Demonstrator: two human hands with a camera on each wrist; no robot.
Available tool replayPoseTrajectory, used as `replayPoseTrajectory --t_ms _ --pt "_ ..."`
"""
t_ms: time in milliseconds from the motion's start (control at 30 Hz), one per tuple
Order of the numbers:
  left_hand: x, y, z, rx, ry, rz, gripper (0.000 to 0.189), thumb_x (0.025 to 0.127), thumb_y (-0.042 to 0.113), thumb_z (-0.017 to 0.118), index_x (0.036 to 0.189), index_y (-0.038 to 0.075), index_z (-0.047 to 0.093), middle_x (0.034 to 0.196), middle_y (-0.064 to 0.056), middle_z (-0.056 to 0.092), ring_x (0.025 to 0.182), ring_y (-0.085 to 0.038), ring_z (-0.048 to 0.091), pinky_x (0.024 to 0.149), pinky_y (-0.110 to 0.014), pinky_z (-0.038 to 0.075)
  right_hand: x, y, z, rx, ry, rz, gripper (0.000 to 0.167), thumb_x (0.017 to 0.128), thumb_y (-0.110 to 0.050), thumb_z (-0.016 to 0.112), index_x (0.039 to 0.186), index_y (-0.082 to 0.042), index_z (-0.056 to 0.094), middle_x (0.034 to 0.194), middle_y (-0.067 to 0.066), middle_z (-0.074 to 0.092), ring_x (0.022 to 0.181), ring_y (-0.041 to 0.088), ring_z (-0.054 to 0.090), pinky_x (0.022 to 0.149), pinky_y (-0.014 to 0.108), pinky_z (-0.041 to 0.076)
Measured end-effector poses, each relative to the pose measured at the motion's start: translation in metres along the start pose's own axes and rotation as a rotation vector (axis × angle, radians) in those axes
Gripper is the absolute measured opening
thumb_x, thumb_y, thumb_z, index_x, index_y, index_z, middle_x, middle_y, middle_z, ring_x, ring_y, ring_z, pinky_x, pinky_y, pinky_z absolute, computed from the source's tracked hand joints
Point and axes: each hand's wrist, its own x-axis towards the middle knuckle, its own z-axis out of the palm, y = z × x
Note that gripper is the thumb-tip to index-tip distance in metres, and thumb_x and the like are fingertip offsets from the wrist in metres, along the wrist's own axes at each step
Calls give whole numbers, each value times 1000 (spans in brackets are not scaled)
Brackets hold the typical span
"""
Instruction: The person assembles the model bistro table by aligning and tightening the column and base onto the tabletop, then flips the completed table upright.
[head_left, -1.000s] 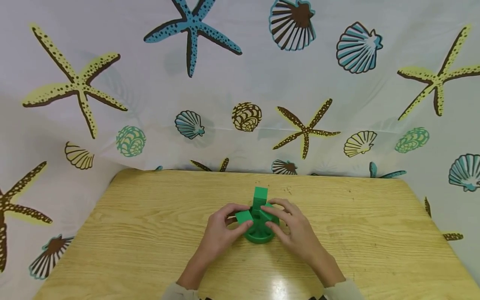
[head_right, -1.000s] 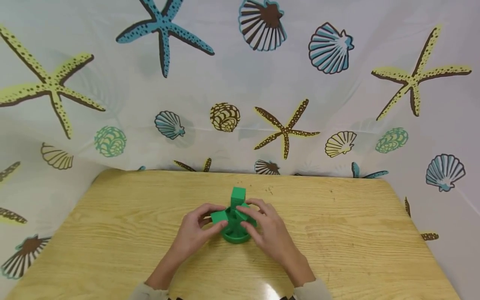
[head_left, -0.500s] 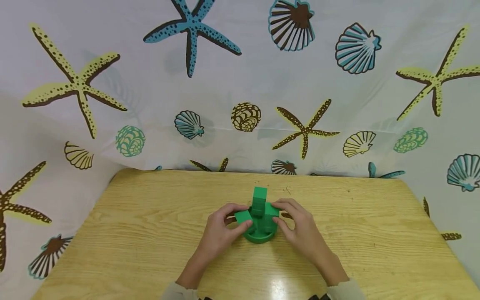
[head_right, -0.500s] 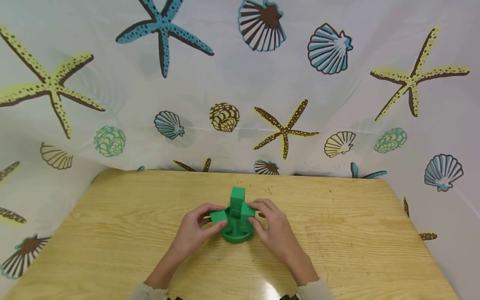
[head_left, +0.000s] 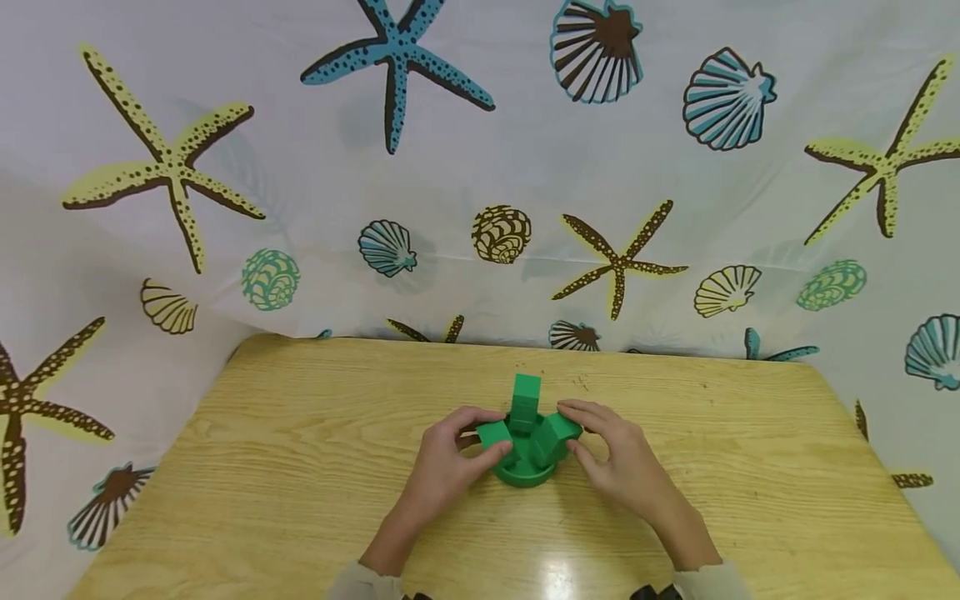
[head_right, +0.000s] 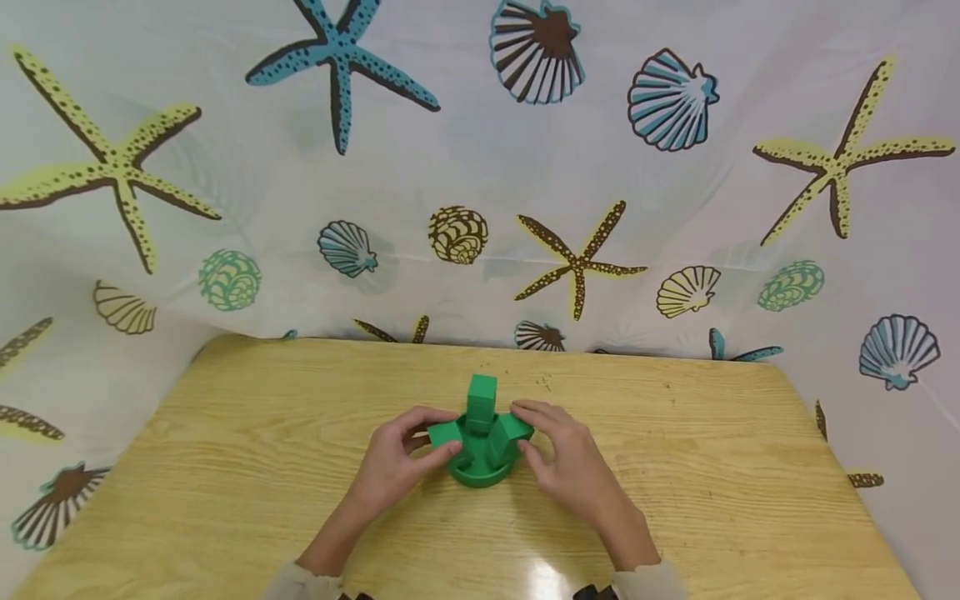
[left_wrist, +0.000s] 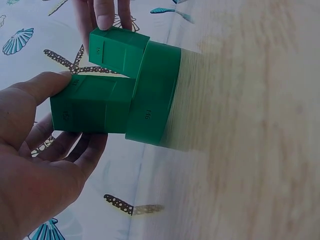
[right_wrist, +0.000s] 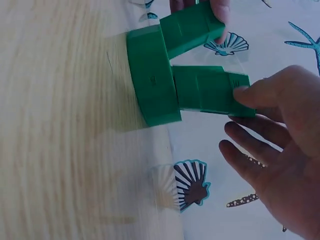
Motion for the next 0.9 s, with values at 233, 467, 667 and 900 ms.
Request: replayPoseTrajectory --t_ms 233,467,667,900 --pt "-1 0 1 -4 5 -1 34 89 13 83 122 10 73 121 -4 68 115 -24 65 95 -44 57 -2 3 2 171 -25 -2 40 91 2 77 129 -7 66 122 5 64 105 25 65 80 33 62" --pt "0 -1 2 7 7 7 33 89 13 83 120 10 73 120 -4 68 115 -24 65 95 -42 57 -3 3 11 112 -28 -4 31 91 -10 80 121 -11 70 118 -2 58 86 15 58 55 24 52" --pt "1 -2 2 1 -5 7 33 89 12 83 120 7 73 120 -4 68 115 -24 65 95 -40 58 -3 5 10 59 -48 -22 47 81 -8 87 124 -9 69 121 -1 68 89 16 58 59 27 53" --pt "2 -4 2 -29 -19 17 32 91 12 81 121 6 71 122 -6 67 117 -24 64 97 -40 57 -3 4 11 -26 -28 -47 46 83 -16 87 124 -11 68 120 -1 69 81 20 57 56 22 46"
